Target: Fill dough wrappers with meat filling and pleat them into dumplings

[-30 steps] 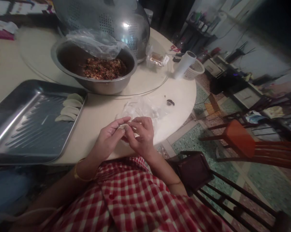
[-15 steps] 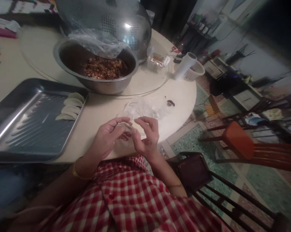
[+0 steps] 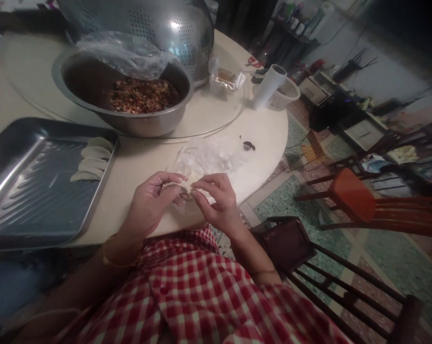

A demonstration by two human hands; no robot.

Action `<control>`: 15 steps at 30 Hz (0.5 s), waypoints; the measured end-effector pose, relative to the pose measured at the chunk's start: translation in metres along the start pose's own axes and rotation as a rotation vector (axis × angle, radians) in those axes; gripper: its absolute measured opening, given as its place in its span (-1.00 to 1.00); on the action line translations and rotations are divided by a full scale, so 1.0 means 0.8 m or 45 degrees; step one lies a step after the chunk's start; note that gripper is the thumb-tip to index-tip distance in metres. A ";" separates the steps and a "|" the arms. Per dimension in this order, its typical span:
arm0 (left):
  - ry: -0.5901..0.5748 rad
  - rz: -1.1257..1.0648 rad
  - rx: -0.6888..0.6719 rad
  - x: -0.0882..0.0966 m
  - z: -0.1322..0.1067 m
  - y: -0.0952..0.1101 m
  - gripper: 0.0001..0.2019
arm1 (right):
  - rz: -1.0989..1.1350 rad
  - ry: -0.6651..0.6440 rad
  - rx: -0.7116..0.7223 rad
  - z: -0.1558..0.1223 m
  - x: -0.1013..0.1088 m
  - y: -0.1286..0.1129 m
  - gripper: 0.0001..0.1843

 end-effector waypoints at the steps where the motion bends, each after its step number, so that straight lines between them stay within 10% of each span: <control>1: -0.003 0.014 -0.013 0.001 0.000 -0.001 -0.85 | -0.003 -0.037 0.002 0.001 0.001 0.001 -0.88; 15: -0.120 0.184 -0.125 -0.001 0.002 -0.010 -0.87 | 0.063 -0.035 -0.270 0.011 -0.006 0.009 -0.86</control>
Point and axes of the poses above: each hand's wrist, its own z-axis towards the middle knuckle, its own x-axis out of the back of the hand, y = z × x, the point moved 2 cm from there along z, towards the middle knuckle, and after that the axes turned 10 degrees about x, right-handed, at the moved point
